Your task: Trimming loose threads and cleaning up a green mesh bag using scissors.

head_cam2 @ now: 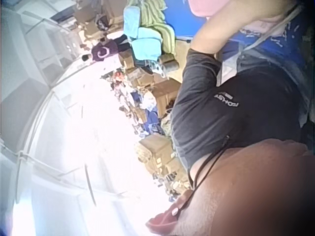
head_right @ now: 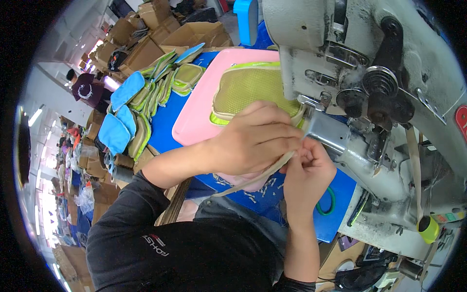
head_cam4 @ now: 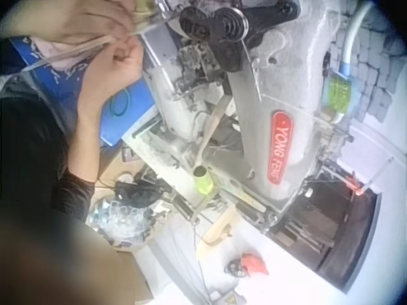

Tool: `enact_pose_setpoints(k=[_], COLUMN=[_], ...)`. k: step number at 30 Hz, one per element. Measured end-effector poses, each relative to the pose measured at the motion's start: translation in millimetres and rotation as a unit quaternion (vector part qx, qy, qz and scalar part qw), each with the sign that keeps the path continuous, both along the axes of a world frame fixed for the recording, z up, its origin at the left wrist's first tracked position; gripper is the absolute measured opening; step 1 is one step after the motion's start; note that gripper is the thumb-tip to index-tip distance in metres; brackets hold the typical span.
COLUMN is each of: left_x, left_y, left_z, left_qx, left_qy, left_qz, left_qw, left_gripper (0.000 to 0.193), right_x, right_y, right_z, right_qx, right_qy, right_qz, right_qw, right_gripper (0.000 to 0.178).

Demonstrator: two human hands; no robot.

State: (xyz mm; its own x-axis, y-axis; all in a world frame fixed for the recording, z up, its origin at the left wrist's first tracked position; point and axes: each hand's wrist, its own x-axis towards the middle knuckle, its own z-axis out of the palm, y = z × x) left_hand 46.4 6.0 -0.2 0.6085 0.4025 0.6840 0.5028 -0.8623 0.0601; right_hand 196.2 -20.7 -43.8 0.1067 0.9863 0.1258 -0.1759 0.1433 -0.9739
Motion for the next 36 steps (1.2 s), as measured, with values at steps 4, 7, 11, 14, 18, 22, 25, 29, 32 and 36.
enact_pose_setpoints(k=[4,7,11,14,18,22,25,29,32,36], left_x=[-3.8,-7.4,-10.1,-11.7,-10.5,-7.9,-5.0,-8.1,-8.7,-10.5], left_y=[4.9,6.5,13.5,13.8,11.9,10.7,8.1,1.4,3.8,1.7], left_z=[3.7,8.3,10.1,12.6,10.3,15.2,14.9,19.8,20.4,33.0], left_qx=[-0.035,-0.147,-0.164,-0.101,-0.024,0.069,0.087,0.07,0.025,-0.082], left_qy=[-0.001,-0.055,-0.081,-0.022,0.049,0.124,0.137,0.14,0.116,0.093], left_qz=[-0.014,0.008,-0.025,-0.034,-0.032,-0.025,-0.026,-0.035,-0.041,-0.039], left_qw=[0.999,0.988,0.983,0.994,0.998,0.99,0.986,0.987,0.992,0.992], left_gripper=[0.027,0.026,0.021,0.02,0.022,0.025,0.025,0.025,0.03,0.037], right_x=[-6.0,-12.1,-20.2,-23.6,-19.5,-13.0,-7.4,1.1,4.1,-1.6], right_y=[-1.2,-1.3,2.2,4.4,5.3,6.4,5.0,3.1,3.2,-1.3], right_z=[-0.8,5.3,-2.9,-13.5,-11.0,-12.4,-8.7,-3.7,-1.9,9.0], right_qx=[0.003,-0.026,-0.014,0.014,0.087,0.072,0.09,0.04,0.014,-0.018], right_qy=[0.029,0.02,-0.027,-0.004,-0.055,-0.064,-0.061,-0.026,-0.037,-0.015], right_qz=[-0.007,-0.039,0.0,-0.01,-0.018,0.003,-0.002,0.025,0.032,0.021], right_qw=[1.0,0.999,1.0,1.0,0.994,0.995,0.994,0.999,0.999,1.0], right_gripper=[0.006,0.007,0.014,0.013,0.009,0.008,0.005,0.006,0.009,0.013])
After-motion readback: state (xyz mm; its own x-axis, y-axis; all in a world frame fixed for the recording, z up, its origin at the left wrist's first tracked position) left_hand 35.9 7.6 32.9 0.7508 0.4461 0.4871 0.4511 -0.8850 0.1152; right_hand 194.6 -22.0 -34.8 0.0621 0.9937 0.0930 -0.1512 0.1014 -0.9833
